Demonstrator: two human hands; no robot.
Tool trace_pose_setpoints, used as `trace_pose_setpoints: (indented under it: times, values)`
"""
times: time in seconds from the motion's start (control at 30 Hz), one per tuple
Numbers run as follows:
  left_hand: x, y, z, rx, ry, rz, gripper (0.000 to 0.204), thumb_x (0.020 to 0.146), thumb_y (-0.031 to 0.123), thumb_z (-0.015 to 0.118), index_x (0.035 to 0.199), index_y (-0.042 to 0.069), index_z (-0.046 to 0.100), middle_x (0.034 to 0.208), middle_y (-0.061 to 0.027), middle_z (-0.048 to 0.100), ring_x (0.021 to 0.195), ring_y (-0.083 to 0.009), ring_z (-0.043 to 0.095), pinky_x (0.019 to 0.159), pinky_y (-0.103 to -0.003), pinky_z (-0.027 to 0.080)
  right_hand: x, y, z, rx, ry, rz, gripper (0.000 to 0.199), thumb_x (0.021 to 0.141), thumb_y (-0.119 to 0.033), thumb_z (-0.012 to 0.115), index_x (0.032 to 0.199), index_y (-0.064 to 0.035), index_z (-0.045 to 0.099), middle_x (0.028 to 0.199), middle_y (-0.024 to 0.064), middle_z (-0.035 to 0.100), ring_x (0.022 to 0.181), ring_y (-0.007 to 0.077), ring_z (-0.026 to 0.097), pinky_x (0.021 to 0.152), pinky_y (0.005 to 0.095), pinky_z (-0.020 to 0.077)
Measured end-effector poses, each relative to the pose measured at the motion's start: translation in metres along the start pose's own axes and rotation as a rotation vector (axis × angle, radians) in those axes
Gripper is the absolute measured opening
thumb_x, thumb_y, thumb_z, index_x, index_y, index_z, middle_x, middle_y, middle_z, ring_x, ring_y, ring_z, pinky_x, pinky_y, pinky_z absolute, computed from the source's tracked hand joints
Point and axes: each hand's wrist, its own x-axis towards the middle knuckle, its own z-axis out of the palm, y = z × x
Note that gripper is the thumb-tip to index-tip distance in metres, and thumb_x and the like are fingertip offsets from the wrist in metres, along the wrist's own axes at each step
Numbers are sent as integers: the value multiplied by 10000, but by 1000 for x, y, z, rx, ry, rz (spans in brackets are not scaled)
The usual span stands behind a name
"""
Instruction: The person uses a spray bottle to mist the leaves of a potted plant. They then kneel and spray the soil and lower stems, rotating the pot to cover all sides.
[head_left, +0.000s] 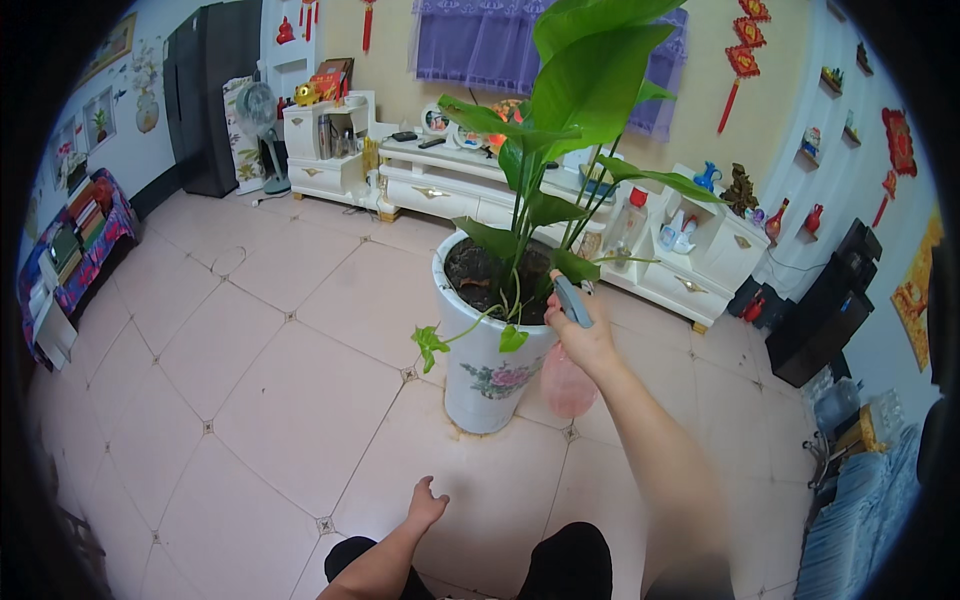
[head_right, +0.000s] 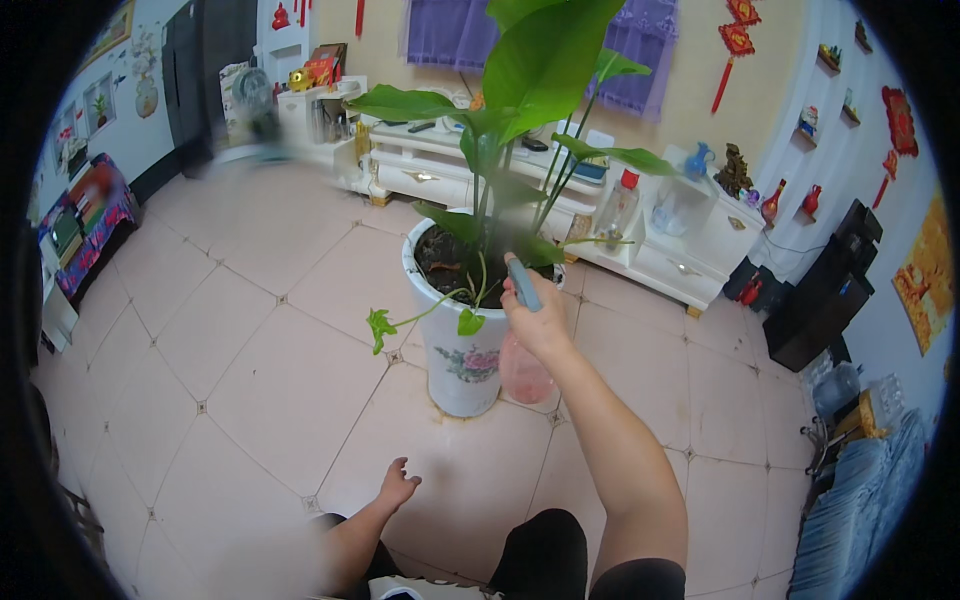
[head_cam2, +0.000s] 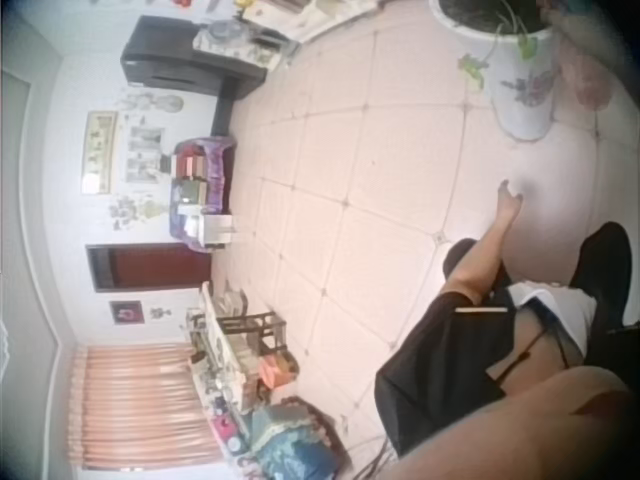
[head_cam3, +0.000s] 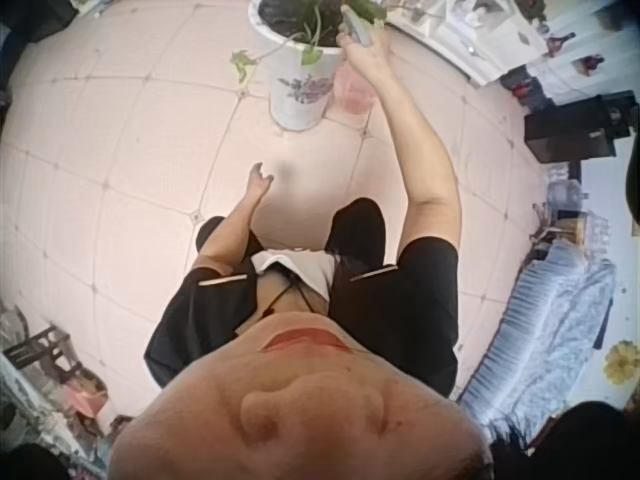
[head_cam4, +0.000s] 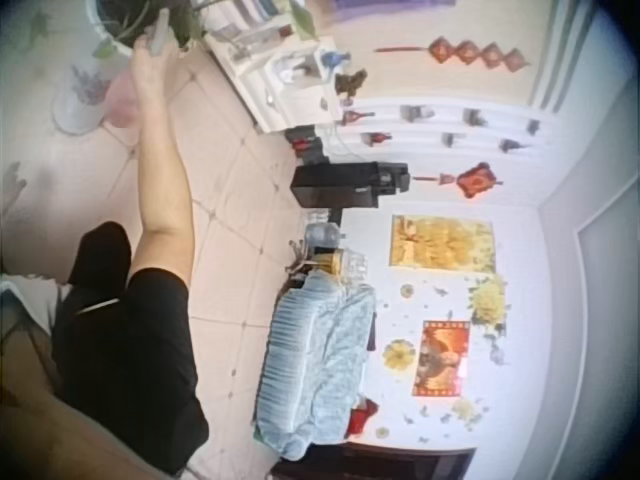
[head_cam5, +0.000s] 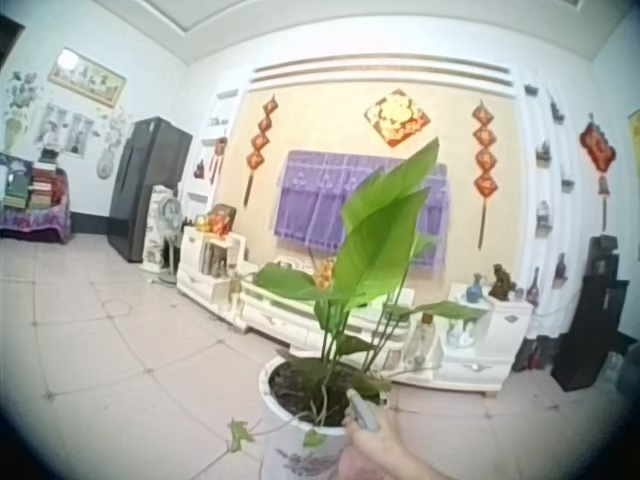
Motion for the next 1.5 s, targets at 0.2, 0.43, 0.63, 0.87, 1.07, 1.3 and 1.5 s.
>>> trace_pose_setpoints:
  times: [0.2, 0.43, 0.63, 0.87, 1.07, 1.3, 1.5]
  values:
    - [-3, 10, -1, -23, -28, -13, 705, 739, 169, 659, 1351, -49, 384, 1293, -287, 470, 1160, -380, 531, 963, -425, 454, -9, -8, 12, -74, -26, -91, 504, 815, -22, 590, 1314, -43, 524, 895, 36, 594, 782, 117, 557, 729, 267, 470]
    - [-4, 13, -3, 2, -30, -31, 699, 739, 170, 660, 1348, -41, 389, 1299, -282, 467, 1177, -379, 518, 973, -423, 448, -7, 0, 19, -124, -26, -72, 125, 821, -47, 597, 939, -5, 598, 819, 47, 594, 747, 127, 550, 713, 274, 466]
    - [1, 7, -1, 5, -25, -18, 699, 742, 184, 661, 1348, -36, 391, 1302, -281, 464, 1185, -384, 508, 981, -421, 440, -8, 15, 15, -217, -72, -34, 300, 816, -112, 572, 1102, -43, 630, 861, 158, 663, 810, 307, 655, 731, 365, 499]
    - [1, 15, 1, 21, -66, -49, 683, 768, 153, 685, 1353, -26, 383, 1365, -223, 441, 1243, -356, 473, 993, -420, 438, -17, 15, 6, -233, -66, -63, 323, 818, -93, 560, 1131, -42, 623, 869, 154, 665, 813, 310, 654, 736, 360, 504]
    - [-2, 12, 0, 17, -65, -47, 682, 766, 153, 688, 1353, -22, 388, 1361, -220, 443, 1247, -353, 468, 995, -416, 436, -17, 25, 1, -199, -32, -25, 417, 833, -22, 573, 1248, -61, 579, 841, 34, 598, 748, 131, 554, 715, 273, 474]
    - [-5, 20, 1, 10, -62, -27, 690, 756, 190, 667, 1351, -25, 393, 1315, -270, 460, 1203, -377, 497, 997, -419, 429, -13, 54, -9, -6, 171, -5, 383, 827, -5, 571, 1208, -23, 592, 837, 63, 617, 756, 133, 581, 710, 271, 484]
    - [-4, 17, 3, 7, -55, -36, 687, 755, 186, 668, 1349, -25, 396, 1311, -271, 458, 1200, -377, 496, 991, -418, 432, -15, 45, -13, -217, 252, 60, 192, 830, -10, 563, 1016, 13, 601, 819, 78, 621, 729, 145, 604, 700, 284, 493]
